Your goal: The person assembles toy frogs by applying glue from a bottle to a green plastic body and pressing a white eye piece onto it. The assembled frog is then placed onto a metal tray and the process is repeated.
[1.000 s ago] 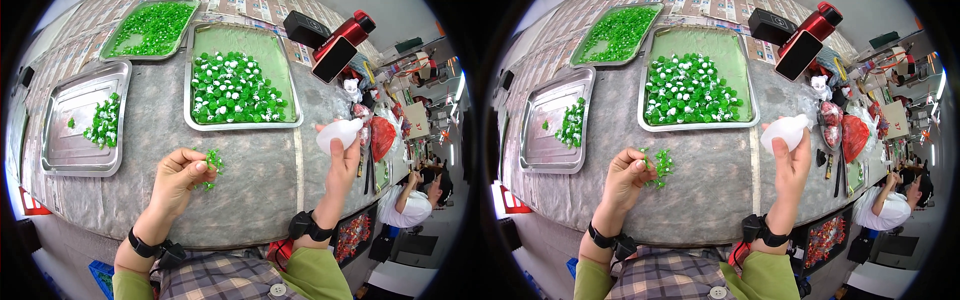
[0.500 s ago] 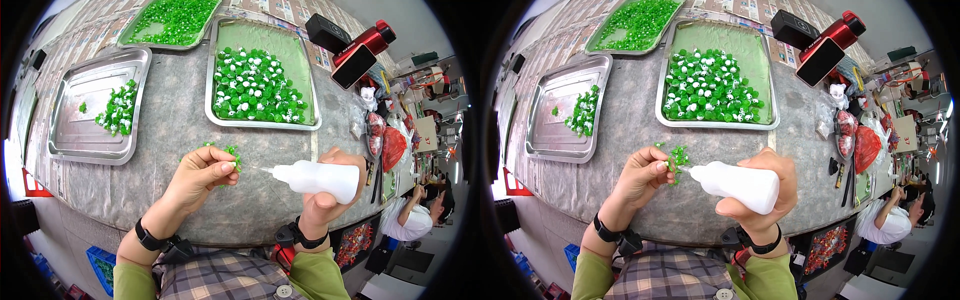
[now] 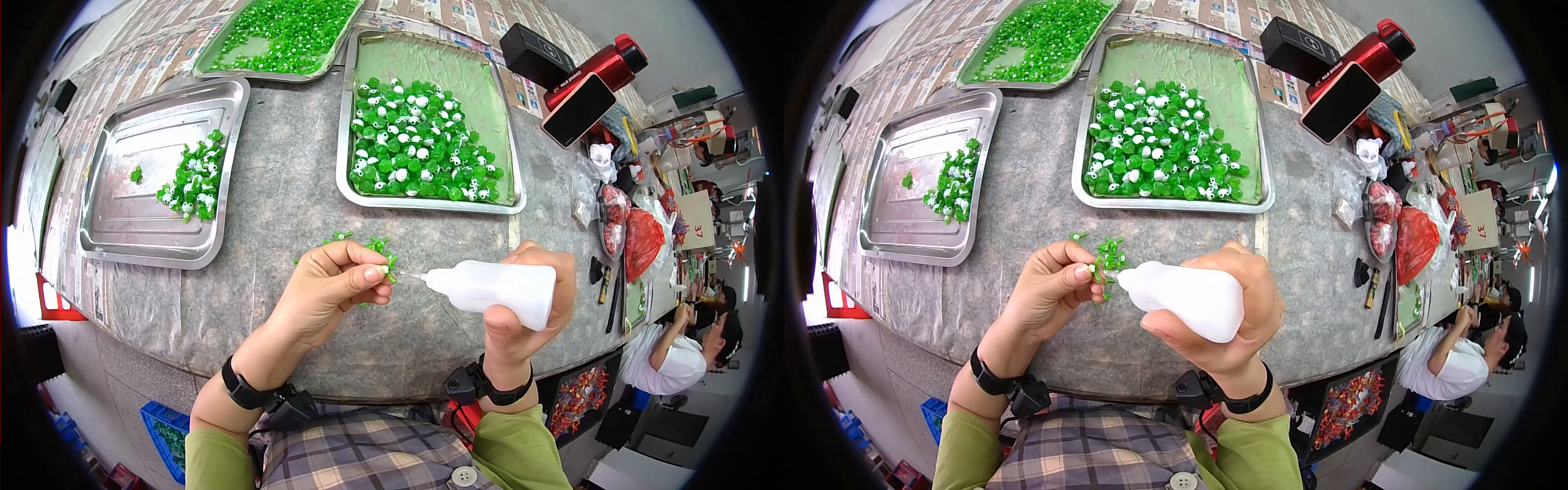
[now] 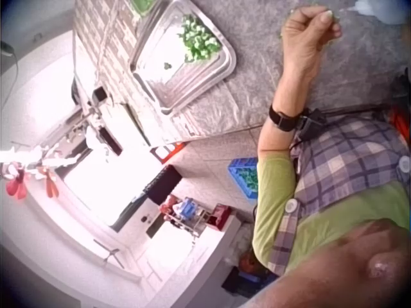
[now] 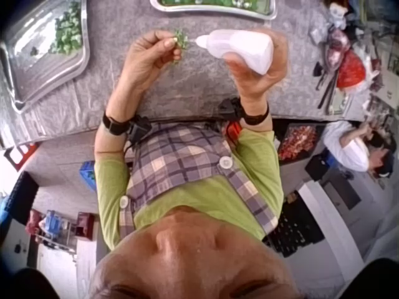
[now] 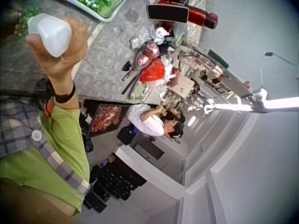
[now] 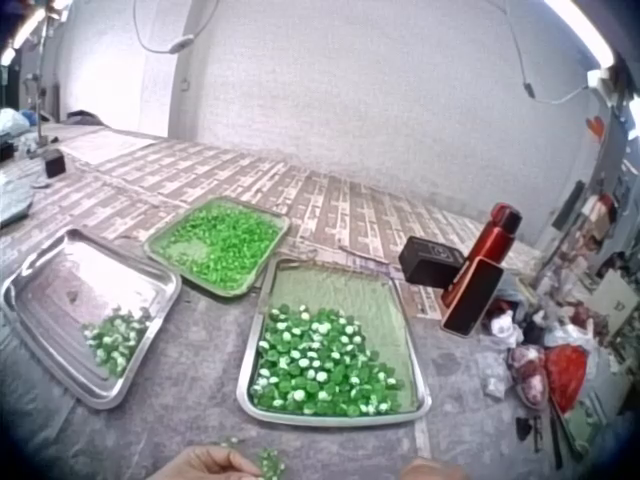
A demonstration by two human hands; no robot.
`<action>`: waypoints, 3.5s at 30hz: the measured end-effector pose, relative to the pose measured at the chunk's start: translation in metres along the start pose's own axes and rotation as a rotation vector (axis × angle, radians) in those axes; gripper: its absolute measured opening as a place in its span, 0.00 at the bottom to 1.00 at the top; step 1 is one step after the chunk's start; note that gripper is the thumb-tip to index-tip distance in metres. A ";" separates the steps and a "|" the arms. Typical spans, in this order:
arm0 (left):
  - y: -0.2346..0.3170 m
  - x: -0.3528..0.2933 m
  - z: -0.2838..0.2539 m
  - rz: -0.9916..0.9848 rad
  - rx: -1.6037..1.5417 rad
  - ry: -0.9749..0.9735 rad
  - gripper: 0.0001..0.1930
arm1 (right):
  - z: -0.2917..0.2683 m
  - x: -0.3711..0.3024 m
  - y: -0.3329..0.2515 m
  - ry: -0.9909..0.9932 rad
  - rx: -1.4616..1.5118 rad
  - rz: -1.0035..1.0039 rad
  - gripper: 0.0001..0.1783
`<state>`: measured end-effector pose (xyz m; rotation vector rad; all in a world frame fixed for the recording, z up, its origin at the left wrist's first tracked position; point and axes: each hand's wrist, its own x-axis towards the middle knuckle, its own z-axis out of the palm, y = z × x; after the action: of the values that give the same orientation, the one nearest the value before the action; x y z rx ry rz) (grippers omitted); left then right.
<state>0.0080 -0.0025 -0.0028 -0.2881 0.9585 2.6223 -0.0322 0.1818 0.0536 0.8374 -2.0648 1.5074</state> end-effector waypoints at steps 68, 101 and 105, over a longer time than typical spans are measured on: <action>-0.004 0.003 0.003 0.247 0.226 0.173 0.06 | -0.036 0.023 0.113 -0.373 -0.507 0.477 0.13; -0.001 -0.001 0.007 0.217 0.138 0.078 0.06 | 0.026 -0.011 0.017 -0.341 0.590 0.778 0.11; -0.001 -0.001 0.007 0.216 0.129 0.082 0.06 | 0.028 -0.012 0.018 -0.319 0.552 0.762 0.11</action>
<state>0.0085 0.0024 0.0026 -0.2764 1.2437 2.7426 -0.0364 0.1621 0.0245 0.4918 -2.3774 2.5761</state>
